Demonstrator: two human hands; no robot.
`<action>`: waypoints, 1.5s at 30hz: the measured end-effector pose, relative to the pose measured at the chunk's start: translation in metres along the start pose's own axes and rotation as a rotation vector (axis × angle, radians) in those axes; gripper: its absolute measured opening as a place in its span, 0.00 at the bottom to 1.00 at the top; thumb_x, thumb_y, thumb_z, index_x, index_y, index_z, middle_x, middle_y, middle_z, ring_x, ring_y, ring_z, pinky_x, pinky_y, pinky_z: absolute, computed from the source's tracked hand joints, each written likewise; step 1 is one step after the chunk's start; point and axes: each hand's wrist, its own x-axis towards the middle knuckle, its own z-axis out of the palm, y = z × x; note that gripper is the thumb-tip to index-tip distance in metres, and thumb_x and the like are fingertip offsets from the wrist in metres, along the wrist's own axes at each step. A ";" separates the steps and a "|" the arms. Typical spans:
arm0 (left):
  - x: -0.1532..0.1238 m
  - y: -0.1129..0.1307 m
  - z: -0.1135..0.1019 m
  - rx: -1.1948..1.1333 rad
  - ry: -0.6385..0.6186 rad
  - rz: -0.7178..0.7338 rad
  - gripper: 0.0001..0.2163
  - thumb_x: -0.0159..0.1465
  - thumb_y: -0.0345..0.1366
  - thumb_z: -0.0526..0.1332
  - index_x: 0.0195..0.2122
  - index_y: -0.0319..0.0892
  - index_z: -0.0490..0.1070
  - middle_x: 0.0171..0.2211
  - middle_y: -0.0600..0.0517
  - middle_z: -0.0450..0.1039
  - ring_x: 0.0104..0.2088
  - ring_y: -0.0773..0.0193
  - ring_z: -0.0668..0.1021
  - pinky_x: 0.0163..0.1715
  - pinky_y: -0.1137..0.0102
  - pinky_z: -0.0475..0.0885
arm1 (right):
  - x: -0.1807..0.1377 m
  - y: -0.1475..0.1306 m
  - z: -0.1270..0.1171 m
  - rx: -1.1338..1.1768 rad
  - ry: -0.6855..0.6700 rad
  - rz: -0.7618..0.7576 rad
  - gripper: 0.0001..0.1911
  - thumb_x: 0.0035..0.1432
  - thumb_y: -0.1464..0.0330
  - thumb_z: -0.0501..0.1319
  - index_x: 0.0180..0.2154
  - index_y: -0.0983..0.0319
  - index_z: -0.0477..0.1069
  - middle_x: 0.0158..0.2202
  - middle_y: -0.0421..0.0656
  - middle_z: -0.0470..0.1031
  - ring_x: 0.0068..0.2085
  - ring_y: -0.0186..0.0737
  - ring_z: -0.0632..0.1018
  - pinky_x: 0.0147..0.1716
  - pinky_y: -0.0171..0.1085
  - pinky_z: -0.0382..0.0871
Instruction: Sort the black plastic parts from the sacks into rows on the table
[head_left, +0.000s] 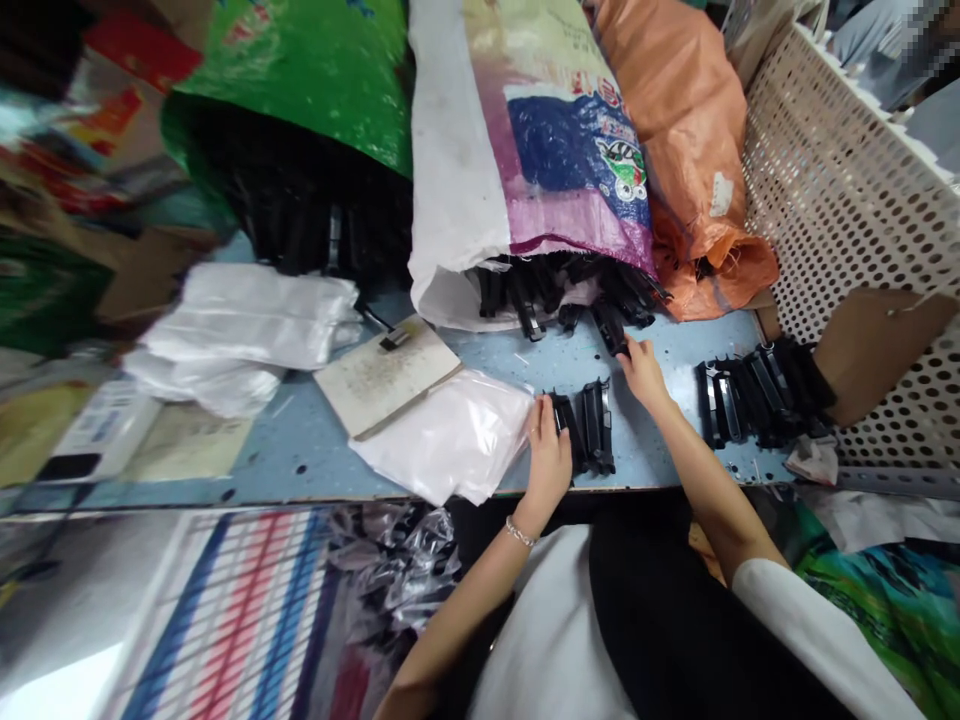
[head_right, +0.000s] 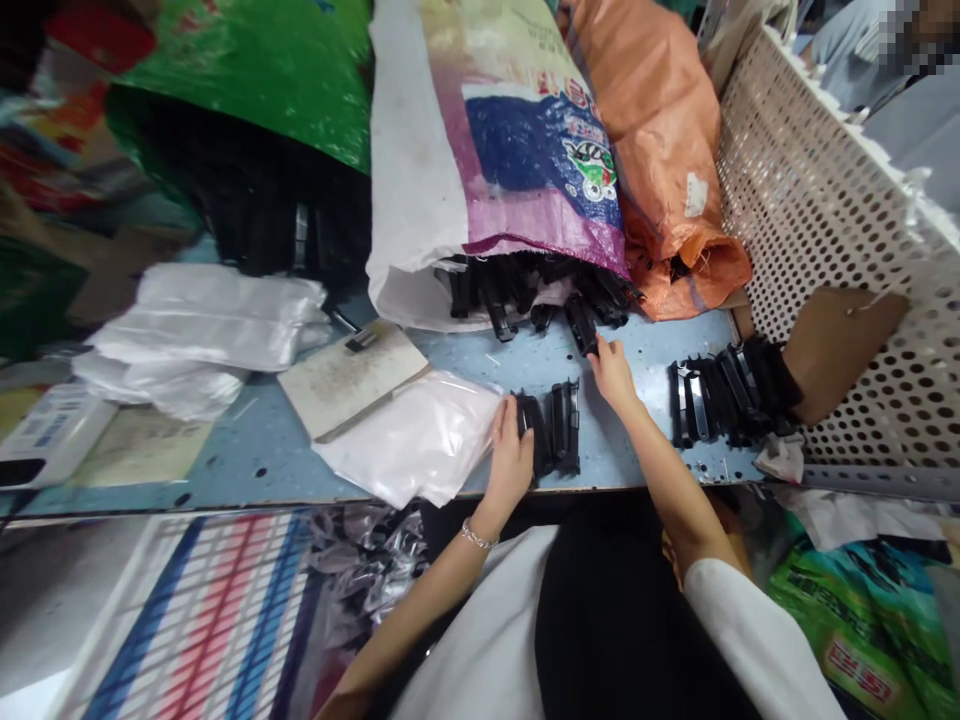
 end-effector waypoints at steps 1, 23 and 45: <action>0.000 0.007 0.000 -0.017 0.011 0.028 0.27 0.69 0.40 0.54 0.68 0.39 0.55 0.71 0.38 0.49 0.72 0.50 0.51 0.71 0.50 0.45 | -0.010 0.001 -0.003 0.060 0.020 -0.004 0.16 0.69 0.62 0.50 0.50 0.62 0.71 0.38 0.48 0.69 0.40 0.49 0.73 0.43 0.48 0.70; 0.024 0.072 -0.024 -0.815 -0.123 -0.433 0.18 0.57 0.51 0.68 0.38 0.41 0.71 0.29 0.55 0.73 0.25 0.69 0.74 0.27 0.73 0.70 | -0.085 -0.082 -0.028 0.160 -0.044 -0.553 0.22 0.74 0.58 0.42 0.36 0.59 0.69 0.31 0.42 0.72 0.33 0.41 0.71 0.35 0.41 0.61; 0.013 -0.003 -0.014 0.005 0.060 -0.008 0.27 0.70 0.45 0.54 0.68 0.40 0.56 0.69 0.38 0.52 0.71 0.51 0.55 0.71 0.54 0.49 | 0.071 0.015 -0.023 0.070 0.233 -0.034 0.26 0.66 0.47 0.54 0.31 0.63 0.70 0.33 0.48 0.70 0.43 0.47 0.70 0.49 0.51 0.65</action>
